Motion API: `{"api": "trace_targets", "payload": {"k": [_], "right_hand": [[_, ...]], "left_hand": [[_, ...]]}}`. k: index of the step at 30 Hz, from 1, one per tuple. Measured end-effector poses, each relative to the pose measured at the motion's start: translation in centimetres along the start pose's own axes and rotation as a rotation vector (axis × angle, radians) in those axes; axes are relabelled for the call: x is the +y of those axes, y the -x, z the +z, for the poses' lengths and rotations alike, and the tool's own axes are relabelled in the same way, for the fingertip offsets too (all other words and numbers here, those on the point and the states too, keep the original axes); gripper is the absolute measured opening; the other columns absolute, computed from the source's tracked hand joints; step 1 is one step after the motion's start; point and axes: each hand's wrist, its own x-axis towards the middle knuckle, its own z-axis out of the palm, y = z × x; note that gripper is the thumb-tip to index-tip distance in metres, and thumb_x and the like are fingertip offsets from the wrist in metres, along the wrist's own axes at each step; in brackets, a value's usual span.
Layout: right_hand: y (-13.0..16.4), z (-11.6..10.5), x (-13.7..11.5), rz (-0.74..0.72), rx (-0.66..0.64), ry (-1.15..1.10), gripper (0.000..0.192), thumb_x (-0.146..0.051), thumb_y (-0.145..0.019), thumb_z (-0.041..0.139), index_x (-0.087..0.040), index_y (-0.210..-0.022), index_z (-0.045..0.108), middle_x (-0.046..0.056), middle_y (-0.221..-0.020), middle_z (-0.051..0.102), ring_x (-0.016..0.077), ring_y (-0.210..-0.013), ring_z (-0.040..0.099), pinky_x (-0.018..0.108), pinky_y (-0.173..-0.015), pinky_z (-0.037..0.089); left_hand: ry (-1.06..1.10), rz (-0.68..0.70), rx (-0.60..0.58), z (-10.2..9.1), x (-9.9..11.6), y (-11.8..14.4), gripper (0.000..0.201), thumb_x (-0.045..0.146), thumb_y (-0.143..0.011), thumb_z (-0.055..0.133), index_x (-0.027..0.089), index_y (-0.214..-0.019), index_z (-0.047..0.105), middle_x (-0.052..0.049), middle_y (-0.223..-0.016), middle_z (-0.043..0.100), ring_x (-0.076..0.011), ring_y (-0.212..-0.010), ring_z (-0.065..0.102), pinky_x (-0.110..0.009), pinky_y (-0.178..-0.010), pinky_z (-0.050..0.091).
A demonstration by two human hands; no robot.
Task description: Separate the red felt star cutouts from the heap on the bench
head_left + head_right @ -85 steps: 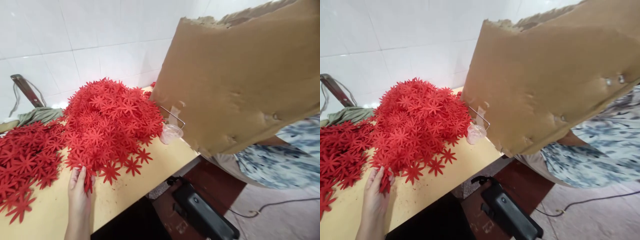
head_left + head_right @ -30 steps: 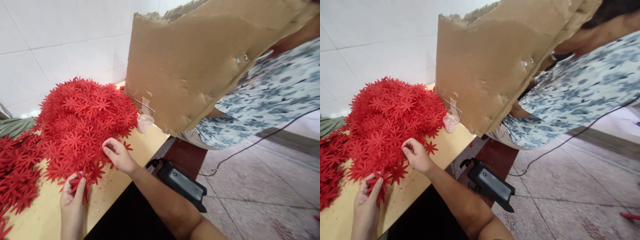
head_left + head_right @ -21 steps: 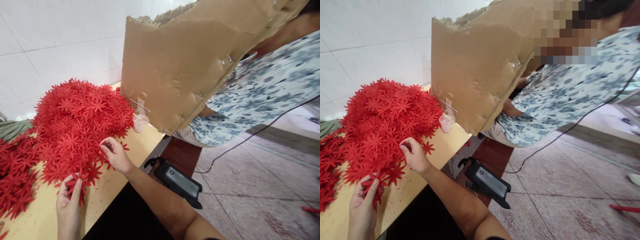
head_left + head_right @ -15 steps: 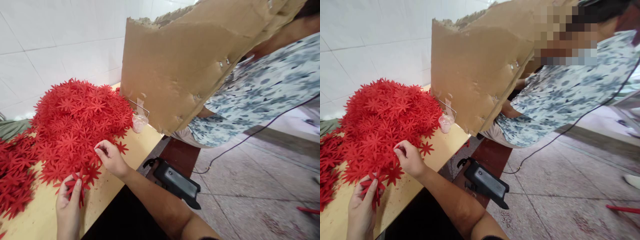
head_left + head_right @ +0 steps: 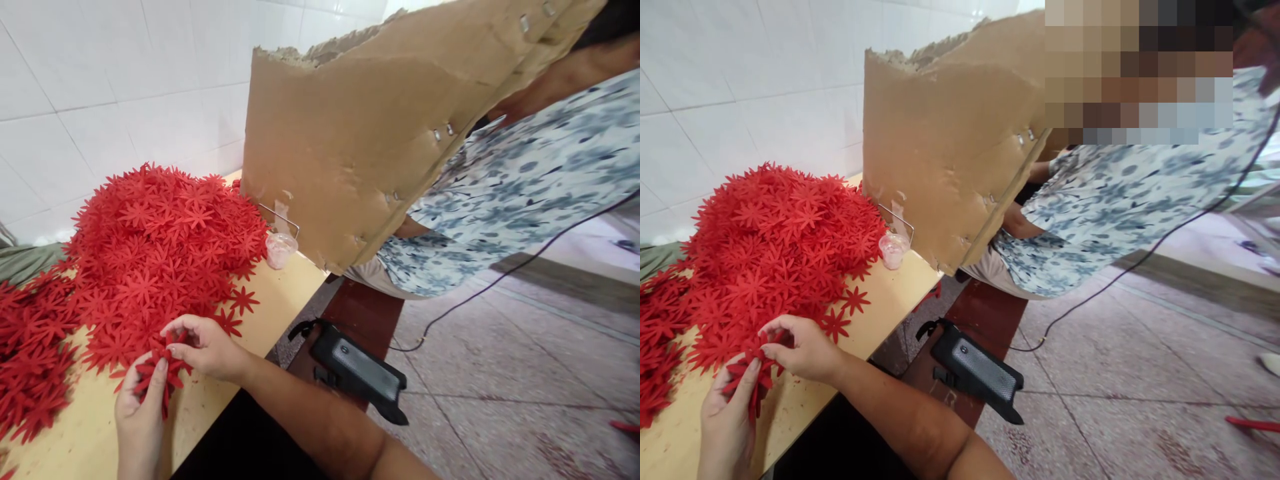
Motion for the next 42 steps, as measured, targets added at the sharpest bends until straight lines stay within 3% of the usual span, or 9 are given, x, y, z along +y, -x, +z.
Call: {"api": "trace_targets", "payload": {"k": [6, 13, 17, 21, 26, 29, 33, 38, 42], "right_hand": [[0.1, 0.2, -0.4, 0.033, 0.027, 0.026, 0.009, -0.02, -0.076, 0.059, -0.014, -0.073, 0.053, -0.006, -0.057, 0.042, 0.0039, -0.051, 0.035, 0.018, -0.049, 0.03], [0.8, 0.4, -1.0, -0.043, 0.088, 0.115, 0.013, -0.022, -0.079, 0.056, -0.016, -0.07, 0.049, -0.007, -0.053, 0.037, 0.0048, -0.049, 0.031, 0.019, -0.045, 0.025], [-1.1, 0.5, -1.2, -0.13, 0.142, 0.148, 0.012, -0.024, -0.081, 0.054, -0.016, -0.072, 0.051, -0.006, -0.058, 0.041, 0.0059, -0.052, 0.036, 0.019, -0.049, 0.032], [-5.9, 1.0, -2.5, -0.268, 0.238, 0.284, 0.018, -0.018, -0.084, 0.048, -0.013, -0.097, 0.06, 0.003, -0.087, 0.058, 0.01, -0.076, 0.054, 0.023, -0.076, 0.046], [-8.4, 2.0, -4.3, -0.384, 0.079, 0.698, 0.044, -0.015, -0.081, 0.056, -0.012, -0.125, 0.056, 0.016, -0.136, 0.045, 0.0218, -0.128, 0.04, 0.038, -0.111, 0.027], [-6.0, 2.3, -4.3, -0.407, -0.067, 0.643, 0.028, -0.027, -0.087, 0.052, -0.015, -0.109, 0.065, 0.01, -0.118, 0.062, 0.0155, -0.113, 0.054, 0.03, -0.103, 0.036], [-1.9, 2.3, -2.6, -0.202, -0.176, 0.538, 0.033, -0.045, -0.073, 0.067, -0.017, -0.09, 0.065, 0.003, -0.083, 0.065, 0.0127, -0.077, 0.058, 0.024, -0.074, 0.047], [-0.9, 1.8, -0.6, -0.065, -0.155, 0.383, 0.023, -0.026, -0.068, 0.071, -0.017, -0.087, 0.062, 0.001, -0.082, 0.062, 0.0116, -0.074, 0.057, 0.023, -0.07, 0.047], [-1.2, 1.6, -0.2, -0.122, -0.067, 0.376, 0.014, -0.015, -0.073, 0.06, -0.018, -0.087, 0.063, 0.003, -0.086, 0.065, 0.0124, -0.078, 0.059, 0.025, -0.075, 0.047]], "left_hand": [[0.196, -0.142, 0.069, 1.1, 1.2, 0.6, 0.061, 0.035, -0.025, 0.09, 0.017, -0.077, 0.064, 0.006, -0.065, 0.067, -0.0047, -0.051, 0.06, -0.009, -0.049, 0.049], [0.227, -0.096, 0.075, 1.6, 1.3, 0.3, 0.048, 0.031, -0.033, 0.088, 0.017, -0.071, 0.062, 0.008, -0.062, 0.065, -0.0043, -0.049, 0.058, -0.009, -0.047, 0.049], [0.276, -0.082, 0.105, 1.4, 1.6, 0.1, 0.048, 0.025, -0.035, 0.087, 0.017, -0.075, 0.063, 0.008, -0.065, 0.065, -0.004, -0.049, 0.056, -0.011, -0.047, 0.049], [0.284, -0.053, 0.169, 0.9, 1.9, 0.0, 0.054, 0.03, -0.032, 0.088, 0.017, -0.078, 0.064, 0.008, -0.064, 0.064, -0.0035, -0.044, 0.052, -0.012, -0.042, 0.046], [0.195, -0.027, 0.222, 0.1, 1.3, -0.1, 0.055, 0.039, -0.03, 0.088, 0.017, -0.073, 0.06, 0.009, -0.059, 0.062, -0.0026, -0.045, 0.053, -0.01, -0.045, 0.046], [0.147, 0.022, 0.211, -0.6, 0.8, -0.4, 0.05, 0.041, -0.039, 0.086, 0.016, -0.074, 0.061, 0.007, -0.06, 0.062, -0.0022, -0.047, 0.053, -0.009, -0.047, 0.045], [0.173, 0.038, 0.164, -0.8, 0.6, -0.5, 0.045, 0.04, -0.045, 0.085, 0.016, -0.072, 0.059, 0.006, -0.059, 0.062, -0.0046, -0.05, 0.056, -0.012, -0.049, 0.046], [0.173, -0.024, 0.166, 0.1, 0.8, 0.2, 0.045, 0.052, -0.06, 0.075, 0.017, -0.083, 0.061, 0.004, -0.07, 0.066, -0.0066, -0.057, 0.059, -0.016, -0.055, 0.05], [0.118, 0.04, 0.107, 0.2, 0.5, 0.5, 0.054, 0.044, -0.051, 0.082, 0.018, -0.093, 0.059, 0.004, -0.077, 0.066, -0.0062, -0.063, 0.06, -0.015, -0.06, 0.049]]}}
